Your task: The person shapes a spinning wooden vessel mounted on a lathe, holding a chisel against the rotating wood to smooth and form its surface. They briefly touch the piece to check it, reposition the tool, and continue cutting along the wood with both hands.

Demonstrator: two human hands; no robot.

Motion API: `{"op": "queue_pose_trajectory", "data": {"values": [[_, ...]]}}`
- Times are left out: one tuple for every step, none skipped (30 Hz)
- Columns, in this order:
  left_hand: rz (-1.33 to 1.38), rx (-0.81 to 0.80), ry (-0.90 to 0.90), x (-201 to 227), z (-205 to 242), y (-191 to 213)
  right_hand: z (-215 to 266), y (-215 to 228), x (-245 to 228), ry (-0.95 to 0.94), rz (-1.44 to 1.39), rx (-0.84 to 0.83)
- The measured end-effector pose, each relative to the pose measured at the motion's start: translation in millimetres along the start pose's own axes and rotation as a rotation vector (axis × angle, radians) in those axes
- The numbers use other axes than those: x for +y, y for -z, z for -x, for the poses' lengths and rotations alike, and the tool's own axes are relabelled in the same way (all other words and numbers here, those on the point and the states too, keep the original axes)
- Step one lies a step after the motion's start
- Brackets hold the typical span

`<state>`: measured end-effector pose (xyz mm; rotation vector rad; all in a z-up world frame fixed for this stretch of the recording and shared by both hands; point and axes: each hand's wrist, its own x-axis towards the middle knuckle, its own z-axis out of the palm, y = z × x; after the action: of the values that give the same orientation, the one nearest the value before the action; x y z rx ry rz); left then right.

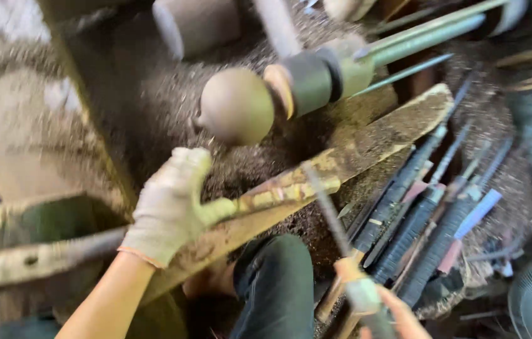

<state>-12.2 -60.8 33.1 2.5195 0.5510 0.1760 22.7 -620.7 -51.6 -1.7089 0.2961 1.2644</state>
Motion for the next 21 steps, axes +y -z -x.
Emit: {"op": "queue_pose_trajectory", "data": {"values": [[0.016, -0.063, -0.048, 8.8, 12.0, -4.3, -28.4, 7.6, 24.4, -0.026, 0.006, -0.039], [0.028, -0.136, -0.121, 16.7, 17.9, -6.6, -52.8, 2.8, 55.5, -0.045, -0.011, -0.066], [0.016, -0.142, -0.117, 24.8, 16.1, -17.2, -37.2, -20.6, 26.3, -0.048, -0.018, -0.078], [0.021, -0.205, -0.208, 33.1, 12.6, -29.1, -19.4, -40.1, -7.2, 0.135, 0.075, -0.158], [0.027, -0.268, -0.299, 40.2, 8.2, -40.2, -2.2, -60.8, -42.0, 0.318, 0.167, -0.237], [0.026, -0.269, -0.292, 43.1, 5.0, -55.2, -6.8, -57.1, -52.7, 0.314, 0.169, -0.243], [-0.039, -0.316, -0.306, 44.9, 1.5, -69.8, -11.9, -54.6, -63.7, 0.182, 0.193, -0.349], [-0.105, -0.363, -0.321, 45.1, -2.2, -83.9, -17.4, -54.0, -74.5, 0.046, 0.216, -0.450], [-0.104, -0.364, -0.315, 43.4, -7.2, -94.3, -15.0, -69.2, -102.8, 0.042, 0.217, -0.455], [-0.052, -0.463, -0.266, 42.7, -11.7, -105.5, -11.5, -83.2, -131.3, -0.084, 0.183, -0.409], [0.002, -0.562, -0.218, 41.6, -16.3, -116.8, -8.8, -97.6, -159.8, -0.209, 0.149, -0.359], [0.008, -0.563, -0.202, 48.3, -22.1, -110.4, -11.8, -98.2, -167.0, -0.220, 0.158, -0.366], [0.008, -0.609, -0.092, 54.9, -28.4, -104.1, -15.0, -98.8, -174.4, -0.248, 0.220, -0.359], [0.004, -0.654, 0.009, 60.9, -37.2, -97.3, -19.1, -101.0, -180.9, -0.270, 0.277, -0.349], [0.005, -0.656, 0.015, 59.1, -40.6, -100.0, -23.1, -101.3, -185.0, -0.275, 0.279, -0.353], [0.023, -0.646, 0.056, 57.2, -42.2, -103.6, -26.4, -102.0, -186.8, -0.270, 0.322, -0.340], [0.040, -0.636, 0.097, 55.6, -43.8, -108.3, -30.5, -101.8, -188.2, -0.265, 0.364, -0.328], [0.040, -0.654, 0.099, 54.0, -45.1, -109.9, -29.2, -109.9, -199.1, -0.279, 0.353, -0.330], [0.051, -0.653, 0.127, 52.7, -46.1, -111.9, -28.3, -117.3, -209.9, -0.297, 0.327, -0.307], [0.063, -0.641, 0.161, 52.1, -48.6, -114.1, -30.3, -122.0, -223.3, -0.309, 0.313, -0.289], [0.063, -0.648, 0.171, 52.7, -49.2, -114.3, -32.0, -122.6, -224.4, -0.318, 0.314, -0.296]]}}
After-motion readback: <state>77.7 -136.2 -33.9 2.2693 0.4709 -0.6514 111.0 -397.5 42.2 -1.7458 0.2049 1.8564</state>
